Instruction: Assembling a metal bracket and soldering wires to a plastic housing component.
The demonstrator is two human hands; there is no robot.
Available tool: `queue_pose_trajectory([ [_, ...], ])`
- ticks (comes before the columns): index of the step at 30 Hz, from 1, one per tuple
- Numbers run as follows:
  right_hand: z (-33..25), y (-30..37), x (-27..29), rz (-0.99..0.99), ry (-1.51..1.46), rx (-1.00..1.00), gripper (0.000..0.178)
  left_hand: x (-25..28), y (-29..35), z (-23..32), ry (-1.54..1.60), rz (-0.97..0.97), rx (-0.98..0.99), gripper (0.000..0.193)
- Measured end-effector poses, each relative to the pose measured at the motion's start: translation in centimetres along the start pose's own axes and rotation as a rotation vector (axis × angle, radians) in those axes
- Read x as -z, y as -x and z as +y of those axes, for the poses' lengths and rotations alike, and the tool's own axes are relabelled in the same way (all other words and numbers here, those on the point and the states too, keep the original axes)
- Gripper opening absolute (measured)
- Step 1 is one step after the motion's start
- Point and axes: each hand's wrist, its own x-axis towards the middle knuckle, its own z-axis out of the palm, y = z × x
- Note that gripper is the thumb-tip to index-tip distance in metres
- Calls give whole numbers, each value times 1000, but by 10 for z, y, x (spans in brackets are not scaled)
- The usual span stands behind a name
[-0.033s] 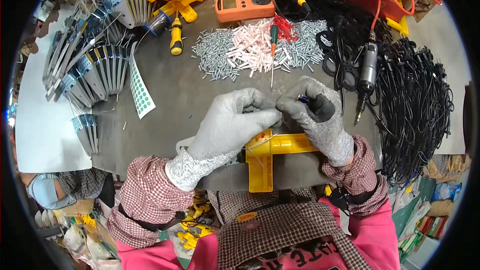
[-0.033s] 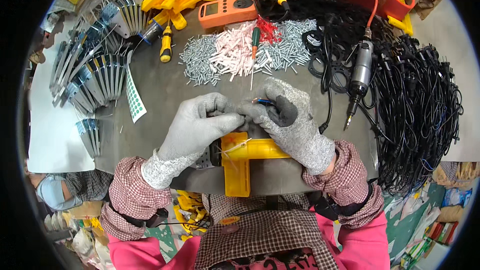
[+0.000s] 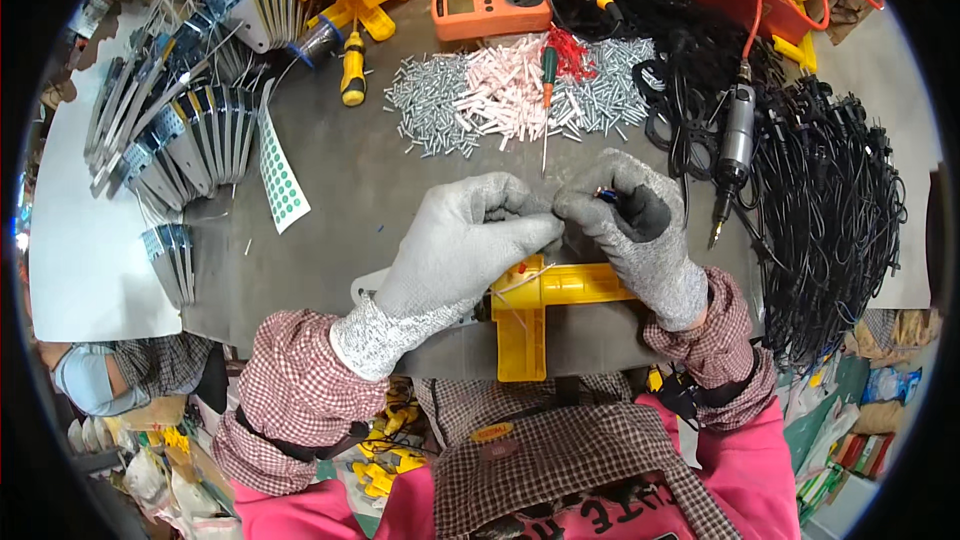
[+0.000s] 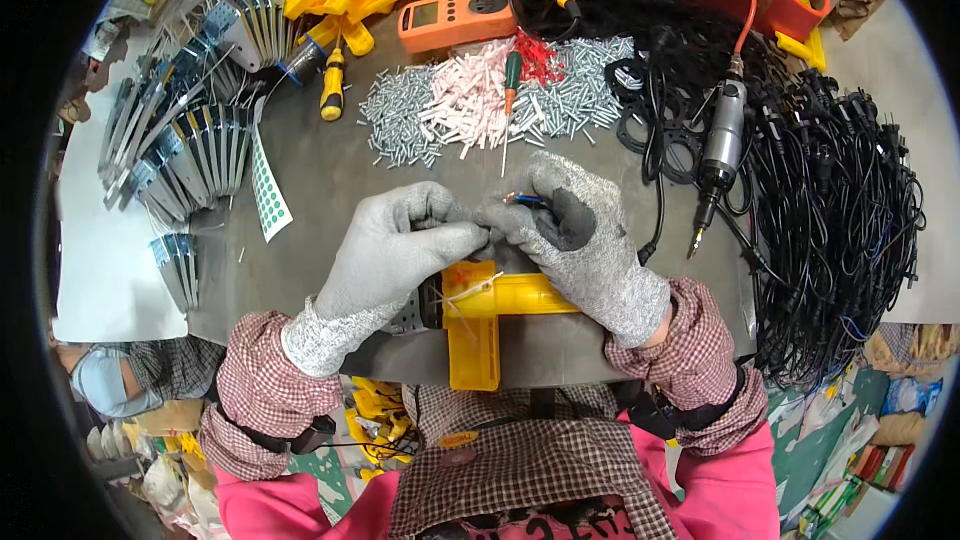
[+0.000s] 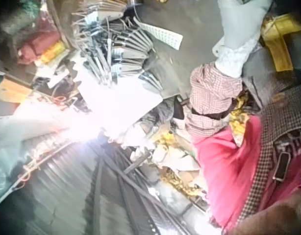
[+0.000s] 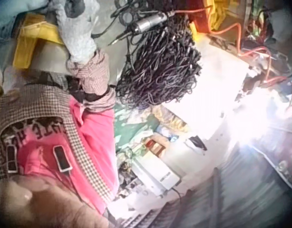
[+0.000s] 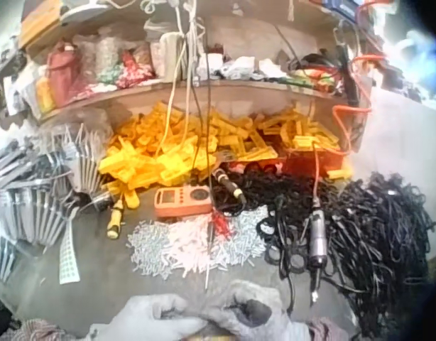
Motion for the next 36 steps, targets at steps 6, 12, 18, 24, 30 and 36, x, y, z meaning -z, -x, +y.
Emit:
queue_pose_trajectory([
  [6, -14, 8, -6, -23, 147, 75, 19, 11, 17, -12, 23, 49, -113, 6],
  [12, -14, 16, -2, -117, 380, 326, 16, 0, 40, -9, -38, 154, -171, 11],
  [18, -22, 16, -6, -143, 348, 268, 20, 5, 42, -20, 44, 41, -84, 10],
  [24, -20, 27, -16, -271, 860, 312, 30, 16, 55, -36, 80, 298, -290, 5],
  [30, -22, 39, -10, -505, 715, 511, 24, 13, 49, -71, -663, 148, -843, 19],
  [36, -28, 45, -22, -441, 817, 255, 29, 16, 53, -80, -559, 52, -886, 14],
])
